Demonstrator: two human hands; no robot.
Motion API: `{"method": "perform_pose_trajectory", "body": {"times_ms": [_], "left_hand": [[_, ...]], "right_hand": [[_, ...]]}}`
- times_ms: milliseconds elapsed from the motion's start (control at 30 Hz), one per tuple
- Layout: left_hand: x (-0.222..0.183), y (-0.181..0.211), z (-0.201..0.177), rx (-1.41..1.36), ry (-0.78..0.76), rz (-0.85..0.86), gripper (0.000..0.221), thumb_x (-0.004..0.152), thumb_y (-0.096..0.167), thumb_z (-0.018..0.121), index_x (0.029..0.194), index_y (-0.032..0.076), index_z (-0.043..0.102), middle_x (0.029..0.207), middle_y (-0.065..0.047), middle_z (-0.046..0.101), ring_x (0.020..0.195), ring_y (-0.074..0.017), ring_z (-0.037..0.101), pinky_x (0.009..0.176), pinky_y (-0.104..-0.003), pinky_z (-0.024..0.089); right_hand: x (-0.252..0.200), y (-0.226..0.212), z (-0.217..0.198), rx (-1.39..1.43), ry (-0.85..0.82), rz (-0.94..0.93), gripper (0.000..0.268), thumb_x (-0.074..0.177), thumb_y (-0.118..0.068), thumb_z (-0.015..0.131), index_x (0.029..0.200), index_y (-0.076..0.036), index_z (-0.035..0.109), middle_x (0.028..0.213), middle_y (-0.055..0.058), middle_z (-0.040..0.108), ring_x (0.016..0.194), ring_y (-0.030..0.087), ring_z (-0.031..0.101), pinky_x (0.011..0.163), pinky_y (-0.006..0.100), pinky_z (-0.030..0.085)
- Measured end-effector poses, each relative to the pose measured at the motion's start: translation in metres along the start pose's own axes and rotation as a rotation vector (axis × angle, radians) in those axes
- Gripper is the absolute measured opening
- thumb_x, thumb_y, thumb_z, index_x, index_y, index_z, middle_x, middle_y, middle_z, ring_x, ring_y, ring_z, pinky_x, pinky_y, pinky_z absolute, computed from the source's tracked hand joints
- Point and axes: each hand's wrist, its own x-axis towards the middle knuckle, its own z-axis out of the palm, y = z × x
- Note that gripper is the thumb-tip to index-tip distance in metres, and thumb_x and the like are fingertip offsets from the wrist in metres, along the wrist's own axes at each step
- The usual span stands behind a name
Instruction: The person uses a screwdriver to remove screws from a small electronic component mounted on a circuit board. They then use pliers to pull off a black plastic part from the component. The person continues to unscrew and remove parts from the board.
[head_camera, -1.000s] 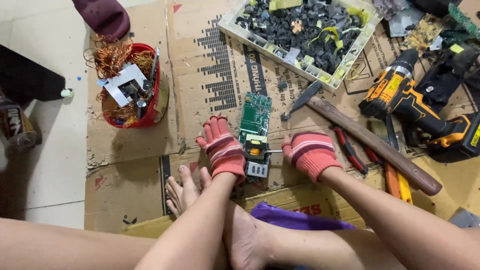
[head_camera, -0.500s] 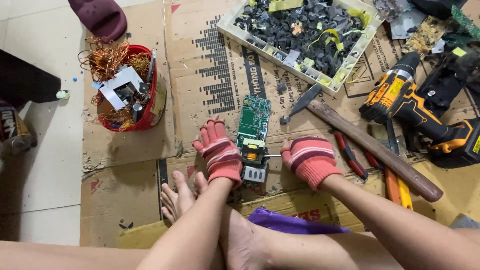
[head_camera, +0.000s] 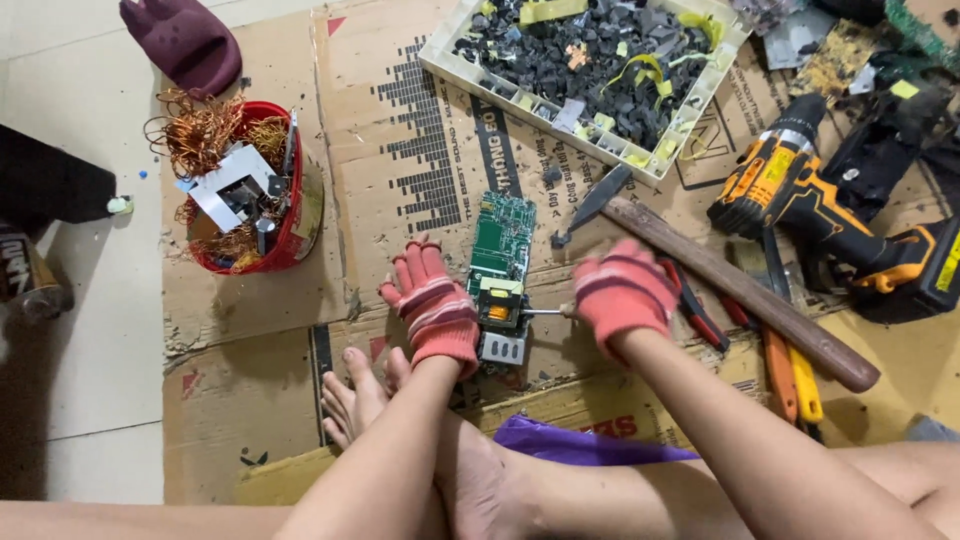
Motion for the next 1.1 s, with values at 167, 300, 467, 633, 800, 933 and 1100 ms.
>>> {"method": "perform_pose_trajectory", "body": {"times_ms": [167, 300, 467, 633, 800, 933, 1100], "left_hand": [[0.009, -0.006, 0.017, -0.024, 0.086, 0.039, 0.053, 0.091, 0.024, 0.057, 0.142, 0.025, 0.044, 0.156, -0.005, 0.041, 0.143, -0.0276, 0.038, 0.116, -0.053, 0.021], [0.005, -0.005, 0.01, -0.005, 0.163, 0.1, 0.053, 0.087, 0.022, 0.063, 0.137, 0.026, 0.047, 0.148, -0.003, 0.045, 0.137, -0.0254, 0.043, 0.115, -0.051, 0.022], [0.011, -0.012, 0.027, 0.001, 0.156, 0.091, 0.055, 0.085, 0.019, 0.064, 0.136, 0.026, 0.046, 0.148, -0.004, 0.043, 0.136, -0.0265, 0.043, 0.114, -0.052, 0.024], [0.006, -0.006, 0.012, 0.025, 0.157, 0.064, 0.055, 0.084, 0.017, 0.065, 0.135, 0.027, 0.047, 0.146, -0.004, 0.046, 0.134, -0.0256, 0.046, 0.113, -0.051, 0.025], [0.014, -0.012, 0.034, 0.009, 0.187, 0.1, 0.057, 0.082, 0.015, 0.062, 0.136, 0.025, 0.05, 0.144, -0.007, 0.051, 0.133, -0.0291, 0.049, 0.112, -0.052, 0.026], [-0.001, -0.005, 0.002, -0.026, 0.242, 0.128, 0.062, 0.078, 0.013, 0.067, 0.137, 0.026, 0.051, 0.148, -0.004, 0.047, 0.132, -0.0267, 0.047, 0.11, -0.051, 0.029], [0.001, -0.001, -0.013, 0.032, 0.229, 0.148, 0.076, 0.078, 0.011, 0.069, 0.148, 0.023, 0.044, 0.154, -0.007, 0.043, 0.137, -0.0257, 0.045, 0.108, -0.05, 0.032]], "right_hand": [[0.001, -0.001, 0.008, 0.022, 0.022, -0.02, 0.048, 0.092, -0.046, 0.048, 0.116, -0.011, 0.069, 0.107, 0.017, 0.075, 0.108, 0.037, 0.072, 0.089, 0.053, 0.057], [0.002, 0.003, 0.018, 0.041, 0.039, -0.032, 0.046, 0.092, -0.045, 0.048, 0.115, -0.011, 0.069, 0.106, 0.017, 0.075, 0.107, 0.037, 0.072, 0.089, 0.053, 0.057], [0.006, 0.009, 0.026, 0.053, 0.054, -0.018, 0.045, 0.093, -0.045, 0.048, 0.115, -0.011, 0.069, 0.104, 0.017, 0.075, 0.106, 0.037, 0.072, 0.088, 0.053, 0.057], [0.014, 0.01, 0.025, 0.066, 0.077, -0.013, 0.044, 0.093, -0.044, 0.048, 0.115, -0.012, 0.068, 0.103, 0.017, 0.075, 0.105, 0.037, 0.072, 0.088, 0.053, 0.057], [0.017, 0.013, 0.019, 0.084, 0.11, 0.023, 0.042, 0.094, -0.044, 0.048, 0.114, -0.012, 0.068, 0.101, 0.018, 0.074, 0.103, 0.038, 0.072, 0.087, 0.052, 0.057], [0.019, 0.012, 0.019, 0.082, 0.106, 0.033, 0.042, 0.094, -0.043, 0.048, 0.114, -0.012, 0.067, 0.1, 0.018, 0.074, 0.103, 0.038, 0.072, 0.087, 0.052, 0.057], [0.031, 0.002, 0.023, 0.08, 0.135, 0.046, 0.04, 0.095, -0.043, 0.048, 0.113, -0.013, 0.067, 0.098, 0.018, 0.074, 0.101, 0.038, 0.072, 0.086, 0.052, 0.057]]}}
